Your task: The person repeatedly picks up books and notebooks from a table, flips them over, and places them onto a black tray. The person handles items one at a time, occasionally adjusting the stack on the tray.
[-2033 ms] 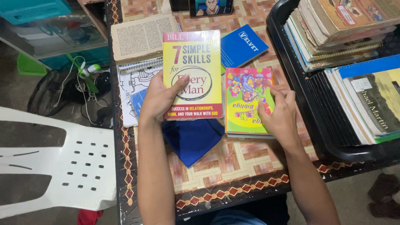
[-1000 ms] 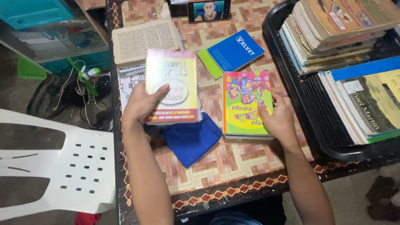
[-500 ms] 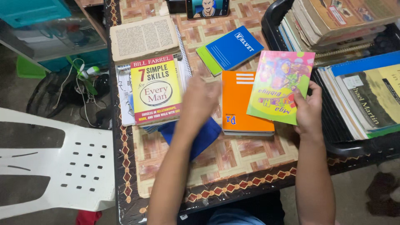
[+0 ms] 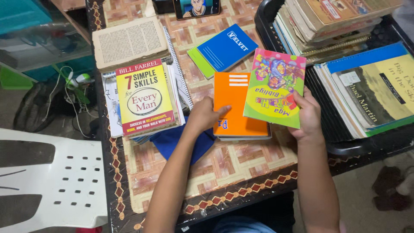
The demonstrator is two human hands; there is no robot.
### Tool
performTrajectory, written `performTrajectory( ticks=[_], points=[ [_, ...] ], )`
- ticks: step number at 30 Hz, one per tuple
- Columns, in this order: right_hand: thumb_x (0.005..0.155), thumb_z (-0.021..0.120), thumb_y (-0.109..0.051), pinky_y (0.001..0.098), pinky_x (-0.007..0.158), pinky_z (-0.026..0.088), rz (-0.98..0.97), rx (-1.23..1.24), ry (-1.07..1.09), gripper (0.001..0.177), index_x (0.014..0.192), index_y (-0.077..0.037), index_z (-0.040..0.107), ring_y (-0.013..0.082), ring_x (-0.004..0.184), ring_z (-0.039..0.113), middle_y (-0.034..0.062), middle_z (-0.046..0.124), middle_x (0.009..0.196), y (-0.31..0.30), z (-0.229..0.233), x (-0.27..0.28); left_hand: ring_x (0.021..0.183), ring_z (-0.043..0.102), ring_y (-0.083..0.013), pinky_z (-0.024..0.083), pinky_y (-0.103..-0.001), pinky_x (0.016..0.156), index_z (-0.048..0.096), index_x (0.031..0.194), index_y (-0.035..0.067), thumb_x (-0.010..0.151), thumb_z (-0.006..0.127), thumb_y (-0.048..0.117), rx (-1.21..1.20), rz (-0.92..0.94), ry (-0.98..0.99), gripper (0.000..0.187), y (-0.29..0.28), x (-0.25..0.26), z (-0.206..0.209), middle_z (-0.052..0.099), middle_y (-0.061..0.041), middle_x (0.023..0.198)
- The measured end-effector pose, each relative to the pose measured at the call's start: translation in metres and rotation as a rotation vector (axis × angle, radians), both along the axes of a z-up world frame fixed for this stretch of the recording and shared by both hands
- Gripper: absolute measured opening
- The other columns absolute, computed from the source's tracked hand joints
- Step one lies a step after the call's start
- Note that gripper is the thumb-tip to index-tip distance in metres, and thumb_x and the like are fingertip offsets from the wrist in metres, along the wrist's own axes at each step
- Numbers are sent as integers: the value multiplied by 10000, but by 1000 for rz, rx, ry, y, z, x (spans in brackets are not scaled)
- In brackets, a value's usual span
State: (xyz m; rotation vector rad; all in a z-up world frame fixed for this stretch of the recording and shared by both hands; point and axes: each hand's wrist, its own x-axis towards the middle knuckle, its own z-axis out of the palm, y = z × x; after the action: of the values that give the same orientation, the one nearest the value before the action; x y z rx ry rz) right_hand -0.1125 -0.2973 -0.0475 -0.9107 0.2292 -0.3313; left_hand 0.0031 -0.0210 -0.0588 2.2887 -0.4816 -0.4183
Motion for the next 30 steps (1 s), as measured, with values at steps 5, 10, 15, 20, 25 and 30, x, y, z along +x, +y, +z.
performTrajectory(
  ticks=[5, 10, 15, 20, 25, 30],
  points=[
    [1064, 432, -94, 439, 1107, 492, 44, 8, 20, 445, 1497, 5, 406, 294, 1303, 603, 179, 567, 1445, 6, 8, -1, 855, 764, -324, 570, -420, 779, 752, 944, -1, 849, 759, 431, -85, -3, 84, 443, 14, 9, 3, 764, -207, 891],
    [1069, 427, -99, 434, 1086, 500, 42, -5, 76, 420, 1475, 12, 414, 293, 1282, 609, 187, 570, 1424, 10, 11, -1, 881, 764, -304, 566, -404, 792, 736, 991, -17, 868, 748, 384, -104, 19, 144, 420, 16, 10, 4, 768, -204, 927],
    [1061, 427, -96, 428, 1091, 491, 70, -15, 90, 427, 1476, 2, 424, 285, 1284, 608, 180, 578, 1418, 13, 14, -1, 929, 775, -264, 577, -379, 822, 700, 1115, 2, 885, 713, 361, -187, 43, 237, 427, 14, 6, 10, 787, -161, 1003],
    [1079, 426, -93, 443, 1131, 480, 80, 39, 7, 422, 1488, 4, 389, 292, 1323, 587, 185, 548, 1451, 19, 13, -1, 962, 766, -246, 564, -351, 850, 707, 1184, 60, 891, 713, 399, -295, 6, 201, 448, 15, 2, 22, 788, -125, 1049],
    [1096, 396, -107, 460, 1155, 459, 99, 111, -88, 456, 1543, -22, 382, 297, 1358, 567, 163, 532, 1501, 26, 12, 5, 854, 782, -298, 585, -397, 788, 723, 1129, 47, 845, 743, 425, -239, 64, 172, 473, 13, -1, 29, 794, -166, 980],
    [1112, 383, -123, 479, 1177, 444, 127, 192, -137, 445, 1552, -56, 384, 298, 1383, 550, 139, 535, 1511, 30, 9, 8, 831, 752, -337, 581, -412, 751, 656, 1138, -50, 884, 774, 473, -145, 112, -39, 594, 16, -1, 31, 734, -222, 918]
  ],
)
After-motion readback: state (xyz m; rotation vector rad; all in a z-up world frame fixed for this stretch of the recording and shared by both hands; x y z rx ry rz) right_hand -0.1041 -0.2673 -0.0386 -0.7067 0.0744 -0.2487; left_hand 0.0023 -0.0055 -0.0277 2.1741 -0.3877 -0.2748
